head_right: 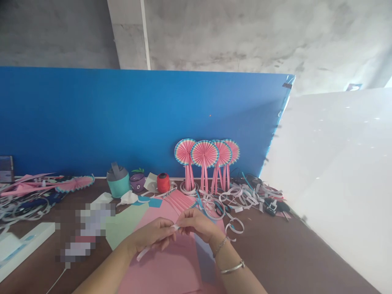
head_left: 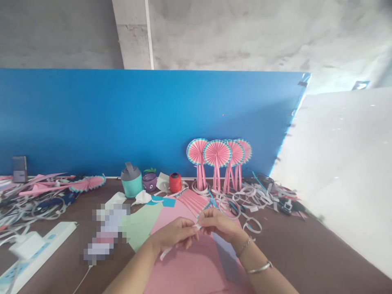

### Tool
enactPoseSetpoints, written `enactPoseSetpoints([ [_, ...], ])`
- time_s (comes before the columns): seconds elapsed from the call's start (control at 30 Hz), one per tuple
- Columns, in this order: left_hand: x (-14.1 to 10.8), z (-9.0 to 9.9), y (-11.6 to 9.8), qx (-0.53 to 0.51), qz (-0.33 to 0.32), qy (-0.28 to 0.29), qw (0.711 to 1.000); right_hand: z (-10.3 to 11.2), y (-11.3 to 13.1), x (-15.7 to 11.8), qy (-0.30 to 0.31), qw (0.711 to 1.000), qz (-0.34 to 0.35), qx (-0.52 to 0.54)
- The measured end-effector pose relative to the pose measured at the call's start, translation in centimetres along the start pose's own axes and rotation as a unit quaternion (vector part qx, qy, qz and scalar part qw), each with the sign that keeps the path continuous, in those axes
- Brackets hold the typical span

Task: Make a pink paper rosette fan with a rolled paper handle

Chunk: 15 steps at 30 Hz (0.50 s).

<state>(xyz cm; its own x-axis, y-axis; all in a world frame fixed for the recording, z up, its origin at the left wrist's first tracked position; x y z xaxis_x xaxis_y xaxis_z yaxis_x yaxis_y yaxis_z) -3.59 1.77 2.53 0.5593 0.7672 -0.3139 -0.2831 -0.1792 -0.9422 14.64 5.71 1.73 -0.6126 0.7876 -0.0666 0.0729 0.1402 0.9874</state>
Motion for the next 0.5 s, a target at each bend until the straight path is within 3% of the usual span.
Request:
enactPoseSetpoints([
  [0.07, 0.2, 0.2, 0.0, 0.044, -0.031, -0.064, 0.996, 0.2, 0.0, 0.1, -0.010, 1.000, -0.001, 0.012],
  [0.13, 0.3, 0.5, 0.0, 0.121, -0.126, -0.219, 0.960, 0.5, -0.1, 0.2, -0.045, 0.999, 0.011, 0.029],
  [0.17, 0.2, 0.8, 0.0, 0.172, -0.191, -0.330, 0.909, 0.6, -0.2, 0.4, -0.071, 0.997, 0.024, 0.036],
  [0.23, -0.1, 0.9, 0.1, 0.256, -0.302, -0.517, 0.759, 0.8, -0.2, 0.6, -0.130, 0.989, 0.060, 0.046],
  [0.27, -0.3, 0.8, 0.2, 0.282, -0.341, -0.572, 0.690, 0.7, -0.2, 0.7, -0.158, 0.983, 0.080, 0.046],
  [0.3, -0.4, 0.6, 0.2, 0.300, -0.370, -0.593, 0.649, 0.6, -0.2, 0.8, -0.181, 0.977, 0.101, 0.042],
  [0.33, -0.3, 0.3, 0.3, 0.313, -0.389, -0.583, 0.641, 0.3, -0.1, 0.8, -0.197, 0.972, 0.121, 0.033],
  [0.37, -0.2, 0.0, 0.3, 0.322, -0.396, -0.546, 0.665, 0.0, -0.1, 0.8, -0.207, 0.969, 0.136, 0.019],
  [0.43, 0.2, -0.7, 0.3, 0.314, -0.376, -0.464, 0.738, -0.9, 0.0, 0.8, -0.214, 0.964, 0.155, -0.012],
  [0.5, 0.7, -1.1, 0.3, 0.276, -0.321, -0.427, 0.799, -1.6, 0.0, 0.8, -0.215, 0.963, 0.157, -0.034],
])
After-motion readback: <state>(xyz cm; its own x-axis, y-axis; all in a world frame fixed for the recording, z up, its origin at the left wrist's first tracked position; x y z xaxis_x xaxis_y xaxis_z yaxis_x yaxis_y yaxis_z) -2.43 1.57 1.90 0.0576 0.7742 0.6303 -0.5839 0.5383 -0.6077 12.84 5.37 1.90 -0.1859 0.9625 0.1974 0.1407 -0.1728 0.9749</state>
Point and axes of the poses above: each hand's wrist, its own x-axis towards the middle knuckle, its own z-axis out of the back of the hand, y = z × x, the point moved 1 cm from there along x, towards the middle knuckle, and after that the axes turned 5 degrees about z, right-handed, at the moved point
